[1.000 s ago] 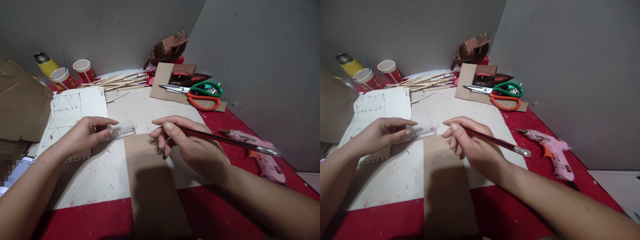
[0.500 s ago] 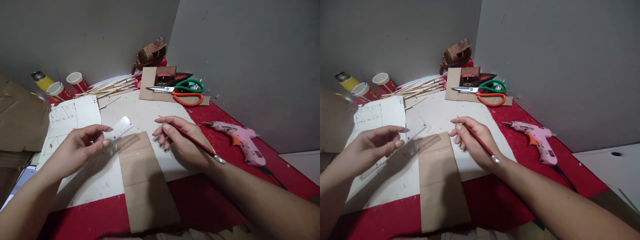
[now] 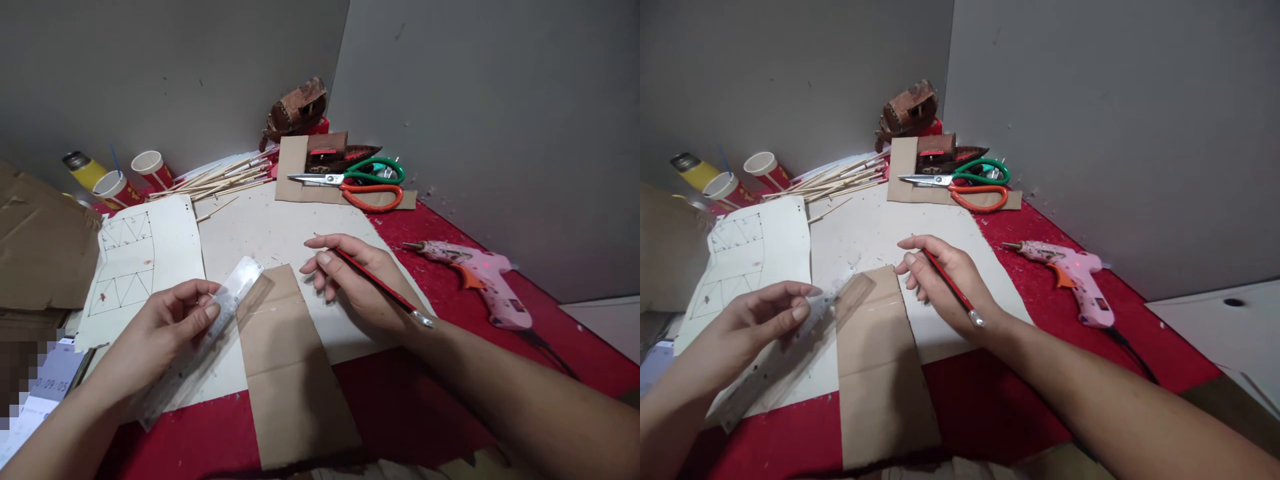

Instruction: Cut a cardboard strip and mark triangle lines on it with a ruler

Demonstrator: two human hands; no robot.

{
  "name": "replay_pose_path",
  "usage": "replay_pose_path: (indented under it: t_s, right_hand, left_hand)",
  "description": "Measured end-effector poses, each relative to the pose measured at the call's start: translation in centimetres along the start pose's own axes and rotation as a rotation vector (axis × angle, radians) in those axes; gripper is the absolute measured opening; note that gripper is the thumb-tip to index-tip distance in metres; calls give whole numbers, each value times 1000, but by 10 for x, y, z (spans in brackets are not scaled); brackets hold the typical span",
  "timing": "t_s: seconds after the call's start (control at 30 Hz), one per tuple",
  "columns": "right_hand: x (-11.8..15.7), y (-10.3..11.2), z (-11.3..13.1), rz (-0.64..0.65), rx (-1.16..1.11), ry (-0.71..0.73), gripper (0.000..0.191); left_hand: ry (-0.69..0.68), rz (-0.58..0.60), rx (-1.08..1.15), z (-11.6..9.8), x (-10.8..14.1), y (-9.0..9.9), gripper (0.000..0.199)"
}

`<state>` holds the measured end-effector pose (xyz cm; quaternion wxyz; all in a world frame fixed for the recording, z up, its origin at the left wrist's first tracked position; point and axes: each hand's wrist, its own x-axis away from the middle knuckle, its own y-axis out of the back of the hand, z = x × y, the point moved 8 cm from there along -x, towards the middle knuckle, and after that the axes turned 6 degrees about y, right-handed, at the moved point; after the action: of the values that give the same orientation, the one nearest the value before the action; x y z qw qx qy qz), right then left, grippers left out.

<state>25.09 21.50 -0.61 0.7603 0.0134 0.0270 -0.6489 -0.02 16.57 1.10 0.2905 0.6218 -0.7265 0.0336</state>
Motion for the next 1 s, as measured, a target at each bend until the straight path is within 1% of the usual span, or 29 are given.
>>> replay_pose_path:
  t_s: [0.13, 0.2, 0.33, 0.4, 0.47, 0.53, 0.63, 0.73, 0.8, 0.87, 1.0]
  right_hand:
    - [0, -1, -2, 14, -3, 13, 26]
    - [0, -2, -5, 22, -8, 6, 26]
    - [1, -2, -8, 30, -2, -5, 25]
    - [1, -1, -9, 45, 38, -35, 22]
    - [2, -1, -9, 115, 141, -59, 17]
    - [4, -2, -8, 214, 297, -49, 23]
    - [7, 0, -9, 313, 484, -53, 32]
    - [12, -3, -12, 406, 561, -38, 32]
    - [14, -8, -11, 456, 585, 5, 32]
    - [16, -11, -10, 479, 586, 26, 34]
    - [19, -14, -9, 486, 547, -4, 38]
  left_hand:
    - [35, 30, 44, 13, 6, -7, 36]
    - [38, 65, 62, 18, 9, -14, 35]
    - [60, 184, 69, 25, 18, -37, 34]
    - [67, 229, 65, 26, 24, -48, 35]
    - [72, 253, 50, 28, 30, -57, 35]
    - [76, 251, 39, 29, 33, -62, 35]
    - [85, 216, 51, 32, 34, -62, 36]
    - [71, 177, 58, 33, 31, -57, 36]
    - [63, 154, 51, 33, 29, -55, 36]
    - [62, 134, 41, 32, 28, -54, 37]
    - [40, 78, 38, 27, 27, -51, 36]
